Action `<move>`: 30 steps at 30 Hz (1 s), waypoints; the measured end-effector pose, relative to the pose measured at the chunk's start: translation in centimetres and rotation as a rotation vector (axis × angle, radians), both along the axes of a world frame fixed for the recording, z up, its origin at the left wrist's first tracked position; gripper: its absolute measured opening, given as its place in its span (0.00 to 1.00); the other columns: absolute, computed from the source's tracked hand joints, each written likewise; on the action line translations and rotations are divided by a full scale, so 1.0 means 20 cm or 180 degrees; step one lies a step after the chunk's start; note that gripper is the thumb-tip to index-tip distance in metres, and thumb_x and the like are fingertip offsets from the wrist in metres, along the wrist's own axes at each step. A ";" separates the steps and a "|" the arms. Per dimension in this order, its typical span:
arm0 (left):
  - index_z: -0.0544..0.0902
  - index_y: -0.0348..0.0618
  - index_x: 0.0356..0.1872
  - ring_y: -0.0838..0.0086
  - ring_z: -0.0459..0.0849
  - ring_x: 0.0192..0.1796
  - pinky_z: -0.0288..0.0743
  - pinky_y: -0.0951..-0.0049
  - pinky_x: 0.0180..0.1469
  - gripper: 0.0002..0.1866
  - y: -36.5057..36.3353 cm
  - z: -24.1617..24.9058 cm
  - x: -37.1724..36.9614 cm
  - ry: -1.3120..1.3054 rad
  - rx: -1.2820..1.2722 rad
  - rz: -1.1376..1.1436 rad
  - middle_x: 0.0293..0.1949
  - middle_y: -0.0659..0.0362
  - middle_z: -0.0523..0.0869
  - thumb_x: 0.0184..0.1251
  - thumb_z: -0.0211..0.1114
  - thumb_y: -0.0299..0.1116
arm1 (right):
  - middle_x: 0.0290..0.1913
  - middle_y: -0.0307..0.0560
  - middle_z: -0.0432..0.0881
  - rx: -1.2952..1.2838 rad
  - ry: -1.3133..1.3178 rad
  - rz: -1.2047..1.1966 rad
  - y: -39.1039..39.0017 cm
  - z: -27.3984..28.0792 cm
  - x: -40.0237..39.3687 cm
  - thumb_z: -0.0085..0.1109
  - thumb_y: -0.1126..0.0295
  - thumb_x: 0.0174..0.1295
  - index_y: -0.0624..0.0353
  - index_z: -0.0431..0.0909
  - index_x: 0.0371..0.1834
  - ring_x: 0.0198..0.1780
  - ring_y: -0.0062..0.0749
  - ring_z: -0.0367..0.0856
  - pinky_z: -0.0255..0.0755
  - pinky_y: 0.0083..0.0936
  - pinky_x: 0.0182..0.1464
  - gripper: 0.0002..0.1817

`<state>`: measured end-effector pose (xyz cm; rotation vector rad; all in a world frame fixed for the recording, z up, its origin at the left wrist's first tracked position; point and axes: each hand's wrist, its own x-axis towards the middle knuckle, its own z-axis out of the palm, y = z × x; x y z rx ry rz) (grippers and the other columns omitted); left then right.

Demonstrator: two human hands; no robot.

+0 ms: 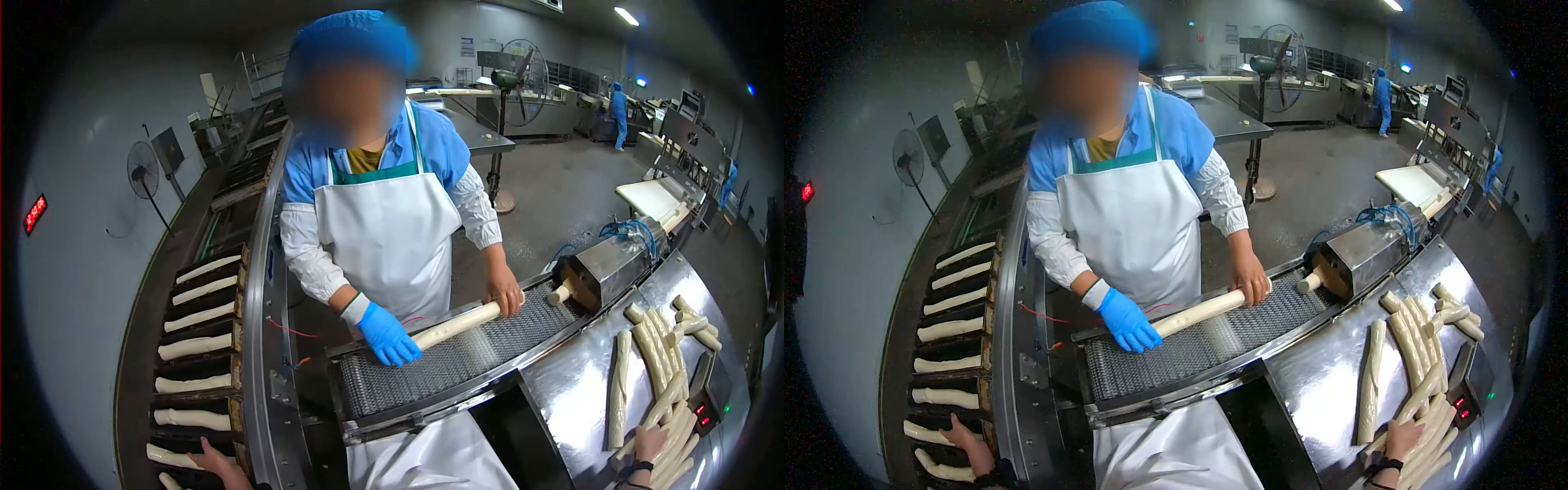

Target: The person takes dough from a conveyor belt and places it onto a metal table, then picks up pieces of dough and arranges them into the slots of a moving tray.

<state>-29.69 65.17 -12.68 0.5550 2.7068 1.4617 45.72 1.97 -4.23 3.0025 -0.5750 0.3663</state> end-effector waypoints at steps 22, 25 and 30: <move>0.63 0.38 0.75 0.52 0.79 0.61 0.79 0.54 0.61 0.36 0.02 0.05 0.11 0.0036 0.0162 -0.0185 0.66 0.44 0.74 0.72 0.65 0.41 | 0.48 0.73 0.83 0.1747 0.0803 0.2168 0.81 -0.16 0.46 0.54 0.56 0.65 0.66 0.73 0.58 0.52 0.67 0.81 0.75 0.48 0.56 0.26; 0.64 0.34 0.74 0.49 0.79 0.61 0.76 0.51 0.62 0.35 0.11 -0.08 -0.07 -0.0113 0.0471 -0.0606 0.66 0.41 0.75 0.71 0.63 0.40 | 0.47 0.72 0.84 0.1227 0.1850 0.2127 0.83 -0.11 0.52 0.65 0.49 0.48 0.68 0.73 0.62 0.51 0.60 0.84 0.77 0.45 0.56 0.41; 0.68 0.32 0.70 0.51 0.81 0.57 0.78 0.53 0.58 0.32 0.12 0.00 0.22 0.0030 0.0480 -0.0448 0.62 0.43 0.78 0.72 0.63 0.40 | 0.57 0.77 0.78 0.1997 0.0042 0.1421 0.96 -0.13 0.61 0.75 0.40 0.42 0.77 0.60 0.70 0.60 0.64 0.79 0.73 0.47 0.63 0.61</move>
